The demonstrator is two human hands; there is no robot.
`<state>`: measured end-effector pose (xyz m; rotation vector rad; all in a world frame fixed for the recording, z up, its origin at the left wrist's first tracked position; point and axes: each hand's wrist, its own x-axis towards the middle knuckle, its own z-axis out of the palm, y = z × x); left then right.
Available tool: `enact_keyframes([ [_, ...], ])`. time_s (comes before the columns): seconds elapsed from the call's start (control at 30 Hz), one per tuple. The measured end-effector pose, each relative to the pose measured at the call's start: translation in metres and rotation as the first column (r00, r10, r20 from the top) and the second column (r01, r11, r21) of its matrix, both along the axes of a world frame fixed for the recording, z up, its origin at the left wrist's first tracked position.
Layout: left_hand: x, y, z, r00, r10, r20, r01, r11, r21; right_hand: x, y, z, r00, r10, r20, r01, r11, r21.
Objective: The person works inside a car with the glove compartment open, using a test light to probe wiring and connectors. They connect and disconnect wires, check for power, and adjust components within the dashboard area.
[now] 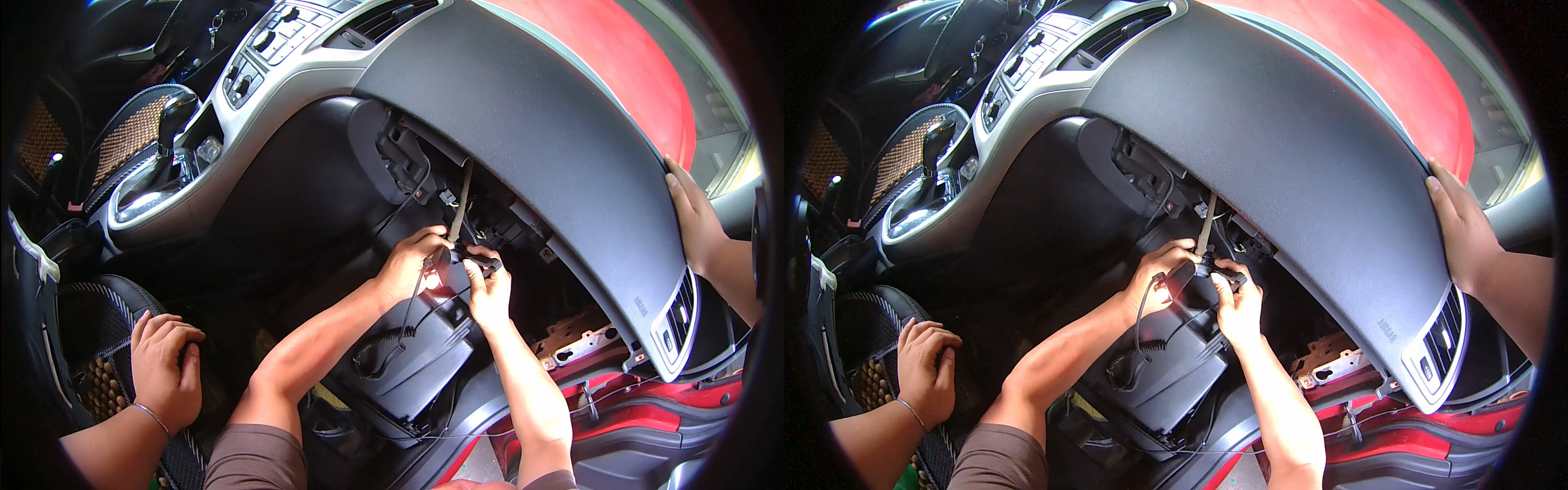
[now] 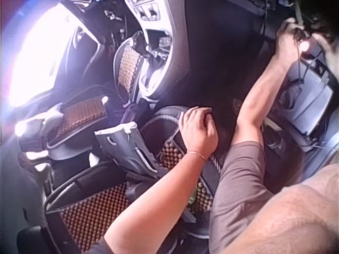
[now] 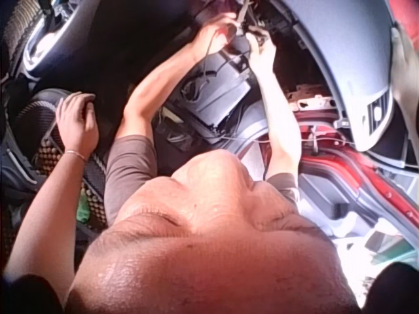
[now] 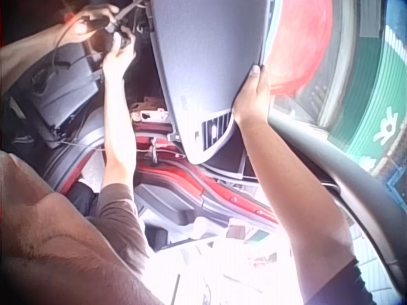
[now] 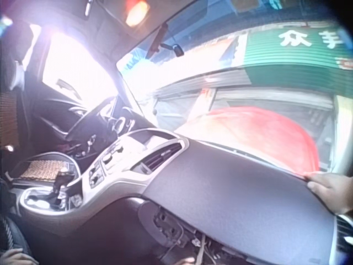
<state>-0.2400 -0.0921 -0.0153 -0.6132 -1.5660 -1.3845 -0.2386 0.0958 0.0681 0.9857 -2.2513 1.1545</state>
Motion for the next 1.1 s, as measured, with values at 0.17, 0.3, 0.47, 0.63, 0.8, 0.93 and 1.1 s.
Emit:
enact_keyframes([
  [0.17, -0.004, -0.001, -0.004, 0.998, 0.053, -0.043, -0.054, 0.998, -0.039, 0.001, 0.001, -0.001, 1.000, 0.004, 0.025, -0.004, 1.000, 0.002],
  [0.3, -0.009, -0.002, -0.006, 0.995, 0.066, -0.081, -0.070, 0.996, -0.053, 0.002, 0.002, 0.000, 0.995, -0.014, 0.102, 0.012, 1.000, 0.024],
  [0.47, -0.007, 0.000, -0.005, 0.997, 0.055, -0.060, -0.054, 0.999, 0.003, 0.006, -0.001, 0.003, 0.997, -0.031, 0.067, 0.027, 0.998, 0.062],
  [0.63, -0.004, -0.003, -0.001, 0.999, 0.012, -0.042, -0.013, 1.000, -0.014, 0.008, -0.002, 0.004, 0.996, -0.067, 0.062, 0.062, 0.995, 0.085],
  [0.8, 0.006, -0.001, 0.005, 0.999, -0.025, -0.030, 0.027, 0.998, 0.059, 0.003, -0.006, 0.000, 0.999, -0.015, 0.029, 0.014, 1.000, 0.026],
  [0.93, 0.006, -0.001, 0.007, 1.000, -0.003, 0.001, 0.003, 0.999, 0.043, 0.003, -0.005, 0.000, 1.000, -0.021, -0.006, 0.021, 0.999, 0.045],
  [1.1, 0.003, 0.000, 0.004, 1.000, -0.015, 0.001, 0.015, 0.999, 0.041, 0.002, -0.005, 0.000, 1.000, -0.005, -0.026, 0.006, 0.999, 0.031],
])
